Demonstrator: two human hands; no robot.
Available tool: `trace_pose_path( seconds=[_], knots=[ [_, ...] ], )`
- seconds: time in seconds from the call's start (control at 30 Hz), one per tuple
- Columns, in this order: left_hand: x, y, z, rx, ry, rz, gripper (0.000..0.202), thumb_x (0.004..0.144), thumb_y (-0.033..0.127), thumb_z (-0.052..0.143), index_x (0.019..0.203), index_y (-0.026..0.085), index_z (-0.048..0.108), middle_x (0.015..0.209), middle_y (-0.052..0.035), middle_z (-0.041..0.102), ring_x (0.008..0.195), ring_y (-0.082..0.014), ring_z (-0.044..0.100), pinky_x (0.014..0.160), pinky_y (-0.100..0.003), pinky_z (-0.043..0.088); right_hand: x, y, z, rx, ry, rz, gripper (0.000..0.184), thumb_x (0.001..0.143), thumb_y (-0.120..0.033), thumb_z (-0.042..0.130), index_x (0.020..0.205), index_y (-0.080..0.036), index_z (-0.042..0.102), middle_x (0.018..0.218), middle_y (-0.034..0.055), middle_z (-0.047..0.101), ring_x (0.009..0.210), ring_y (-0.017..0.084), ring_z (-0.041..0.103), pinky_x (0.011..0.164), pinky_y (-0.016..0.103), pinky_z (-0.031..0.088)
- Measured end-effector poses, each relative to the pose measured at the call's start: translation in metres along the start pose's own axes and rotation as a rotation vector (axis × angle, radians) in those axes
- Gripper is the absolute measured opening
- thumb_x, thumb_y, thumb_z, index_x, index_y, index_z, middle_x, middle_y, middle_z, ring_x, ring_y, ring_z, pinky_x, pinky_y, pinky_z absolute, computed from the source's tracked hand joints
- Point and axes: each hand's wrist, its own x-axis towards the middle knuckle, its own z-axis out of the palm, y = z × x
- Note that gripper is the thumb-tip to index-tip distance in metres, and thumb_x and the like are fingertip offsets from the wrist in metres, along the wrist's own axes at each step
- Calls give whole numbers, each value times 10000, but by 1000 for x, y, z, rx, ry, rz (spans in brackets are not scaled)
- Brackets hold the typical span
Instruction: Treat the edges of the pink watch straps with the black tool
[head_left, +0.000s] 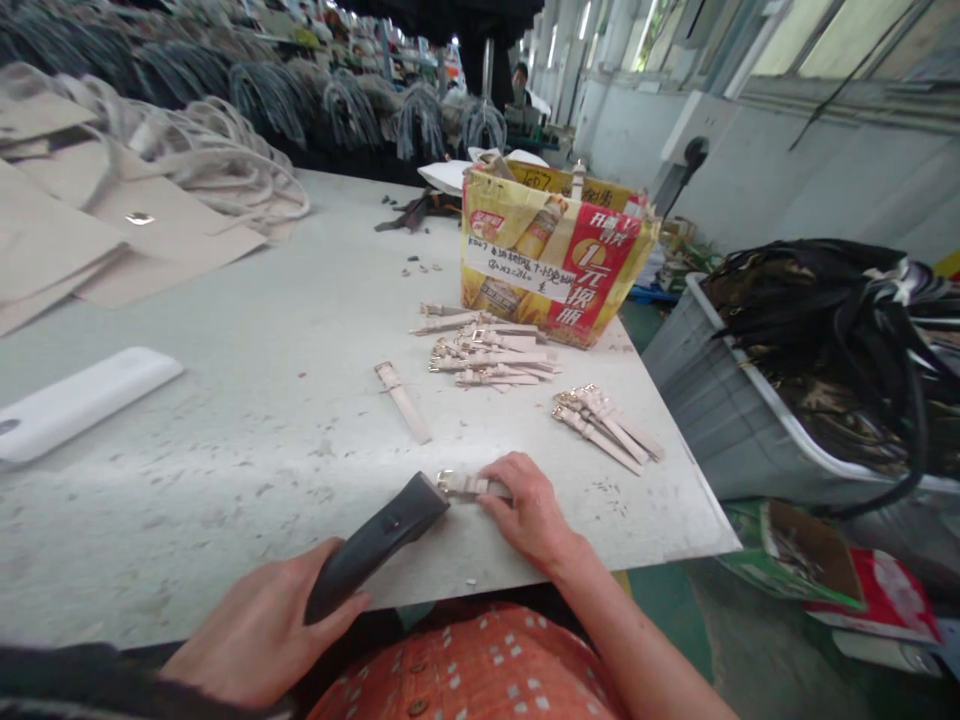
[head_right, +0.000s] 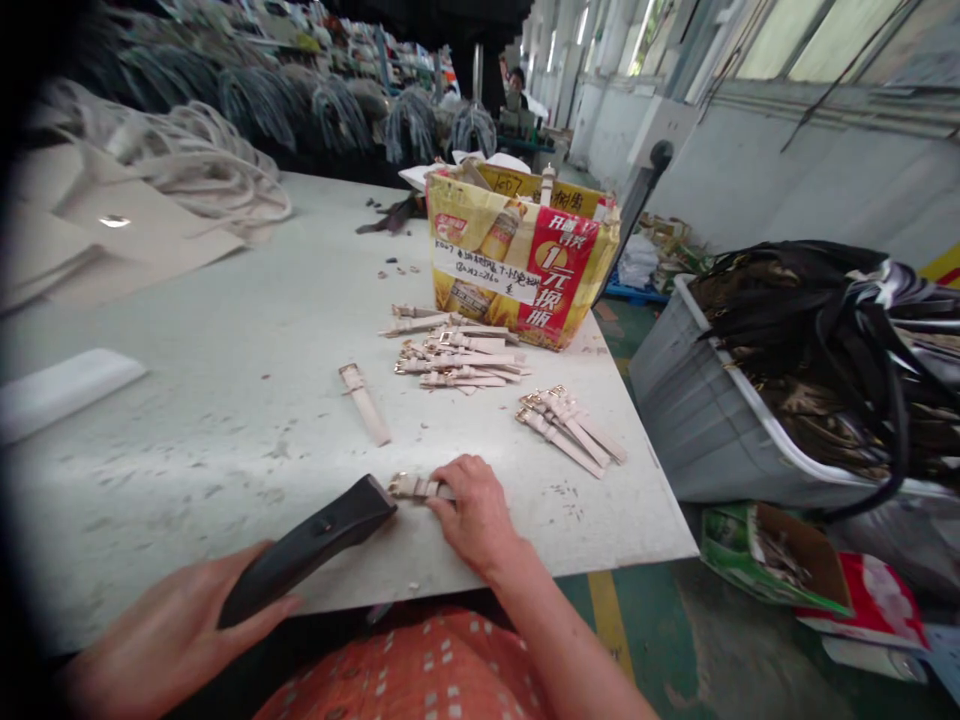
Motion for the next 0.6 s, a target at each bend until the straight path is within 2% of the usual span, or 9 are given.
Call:
trace_pose_path(
  seconds=[0.1,0.2,0.3,0.37,0.47,0.53,0.6],
  knots=[
    [-2,-17,7,-2,78,14,411,1026,637,668,1114,320,915,1001,-91,1013,972,-426,986,897,-482,689,5,20,-32,-87,256,13,292,992,-127,966,1237,-275,909,1188,95,896,1158,342,842,1057,481,704],
    [-6,-28,10,-12,119,-5,347,1034,588,675,1105,347,915,957,-51,1008,954,-414,988,872,-472,695,9,43,-72,-237,477,51,180,1028,-191,877,1192,-253,911,1194,136,914,1164,389,875,1077,559,721],
    [-9,-36,12,-37,155,-27,334,1037,592,681,1090,350,906,926,-39,995,924,-401,979,852,-470,700,10,60,-105,-319,567,115,142,1046,-225,805,1148,-252,901,1174,188,910,1155,442,860,1073,640,703],
    [-10,-43,15,-58,185,-39,364,1036,619,676,1109,347,906,952,-50,997,939,-403,981,881,-480,708,10,65,-115,-410,616,193,147,1043,-242,797,1138,-274,904,1193,205,914,1194,470,831,1100,670,660],
    [-10,-55,23,-64,219,-85,420,1017,661,656,1131,349,911,996,-64,1004,980,-419,986,912,-485,710,17,57,-104,-497,628,245,208,1054,-239,789,1205,-268,930,1349,233,922,1344,509,783,1191,709,574],
    [-10,-62,27,-64,227,-122,443,983,684,665,1126,347,915,998,-65,1006,995,-431,987,912,-473,710,30,39,-79,-482,539,199,258,1057,-213,802,1266,-263,945,1406,207,927,1383,482,779,1216,666,565],
    [-12,-64,29,-75,231,-138,453,976,696,663,1119,348,916,991,-55,1006,1003,-431,988,909,-454,708,52,12,-46,-443,386,133,282,1041,-194,854,1290,-281,953,1374,149,949,1337,408,812,1180,557,603]
  ],
)
